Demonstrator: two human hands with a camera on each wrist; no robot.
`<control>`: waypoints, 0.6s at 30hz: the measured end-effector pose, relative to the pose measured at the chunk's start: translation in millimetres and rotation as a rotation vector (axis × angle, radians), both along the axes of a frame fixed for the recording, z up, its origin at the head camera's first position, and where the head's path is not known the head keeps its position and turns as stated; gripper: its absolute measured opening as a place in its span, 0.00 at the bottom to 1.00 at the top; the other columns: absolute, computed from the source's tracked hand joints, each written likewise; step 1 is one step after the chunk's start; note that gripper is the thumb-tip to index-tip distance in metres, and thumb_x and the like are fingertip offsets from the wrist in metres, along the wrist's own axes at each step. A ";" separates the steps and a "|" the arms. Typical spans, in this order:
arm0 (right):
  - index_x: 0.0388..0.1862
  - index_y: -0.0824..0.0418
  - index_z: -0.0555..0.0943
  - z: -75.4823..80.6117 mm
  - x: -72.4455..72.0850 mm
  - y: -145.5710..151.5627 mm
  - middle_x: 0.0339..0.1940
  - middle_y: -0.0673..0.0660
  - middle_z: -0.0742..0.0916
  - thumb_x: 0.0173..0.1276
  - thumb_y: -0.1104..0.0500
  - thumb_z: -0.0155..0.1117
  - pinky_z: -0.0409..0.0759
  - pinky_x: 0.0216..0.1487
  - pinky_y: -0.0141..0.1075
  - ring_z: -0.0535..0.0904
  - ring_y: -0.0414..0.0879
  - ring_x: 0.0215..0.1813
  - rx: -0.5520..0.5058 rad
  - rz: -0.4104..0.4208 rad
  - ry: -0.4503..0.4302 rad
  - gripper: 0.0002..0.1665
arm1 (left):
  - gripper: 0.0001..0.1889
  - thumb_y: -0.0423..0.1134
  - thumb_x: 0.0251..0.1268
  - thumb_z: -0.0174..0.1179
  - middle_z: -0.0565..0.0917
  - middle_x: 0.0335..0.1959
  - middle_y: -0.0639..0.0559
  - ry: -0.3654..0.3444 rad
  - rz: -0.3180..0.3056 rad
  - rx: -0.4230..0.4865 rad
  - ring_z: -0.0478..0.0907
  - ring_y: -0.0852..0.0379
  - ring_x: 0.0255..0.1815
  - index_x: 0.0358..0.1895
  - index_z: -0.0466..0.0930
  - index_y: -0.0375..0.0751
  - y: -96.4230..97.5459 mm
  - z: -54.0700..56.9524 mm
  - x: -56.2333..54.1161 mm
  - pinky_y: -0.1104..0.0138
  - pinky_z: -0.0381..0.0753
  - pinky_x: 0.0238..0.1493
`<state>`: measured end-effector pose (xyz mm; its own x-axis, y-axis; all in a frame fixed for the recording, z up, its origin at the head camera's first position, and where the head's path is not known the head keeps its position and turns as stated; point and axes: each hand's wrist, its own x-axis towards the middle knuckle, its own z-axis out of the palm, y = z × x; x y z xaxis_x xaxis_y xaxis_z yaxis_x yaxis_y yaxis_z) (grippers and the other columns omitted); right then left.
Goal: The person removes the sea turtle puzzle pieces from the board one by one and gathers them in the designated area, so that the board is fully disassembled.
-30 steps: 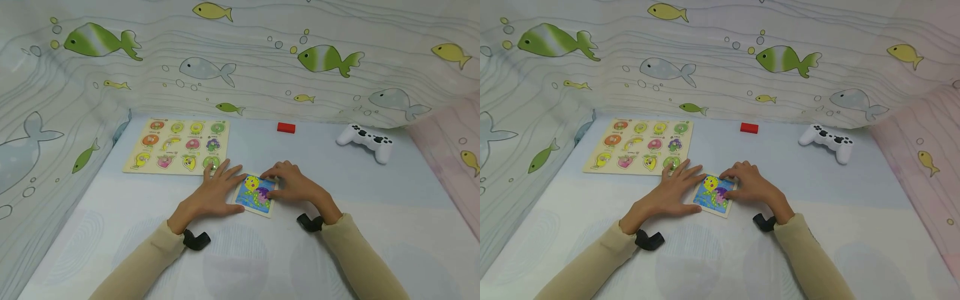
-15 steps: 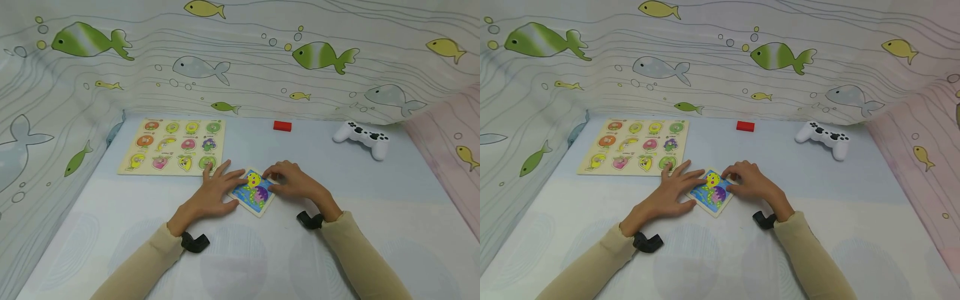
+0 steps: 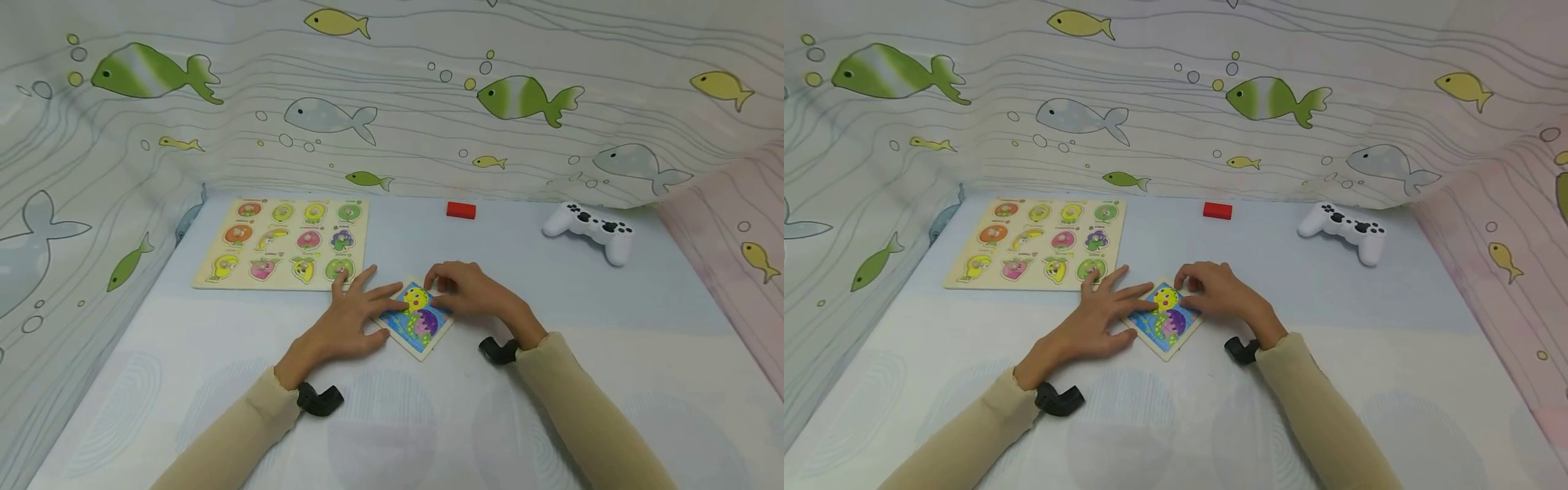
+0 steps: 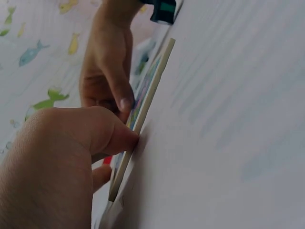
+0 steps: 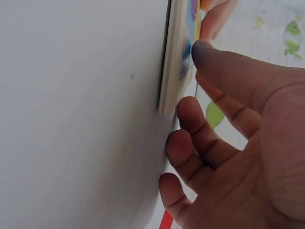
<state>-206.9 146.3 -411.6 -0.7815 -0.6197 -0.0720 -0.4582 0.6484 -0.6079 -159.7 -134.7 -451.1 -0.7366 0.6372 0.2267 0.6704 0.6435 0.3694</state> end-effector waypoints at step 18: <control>0.51 0.48 0.80 16.6 -26.7 -29.7 0.44 0.55 0.81 0.65 0.59 0.68 0.71 0.55 0.49 0.73 0.51 0.52 0.214 0.067 -0.127 0.16 | 0.24 0.52 0.65 0.55 0.70 0.77 0.57 -0.008 -0.027 -0.004 0.49 0.35 0.83 0.66 0.79 0.67 -4.0 -0.8 0.1 0.29 0.33 0.73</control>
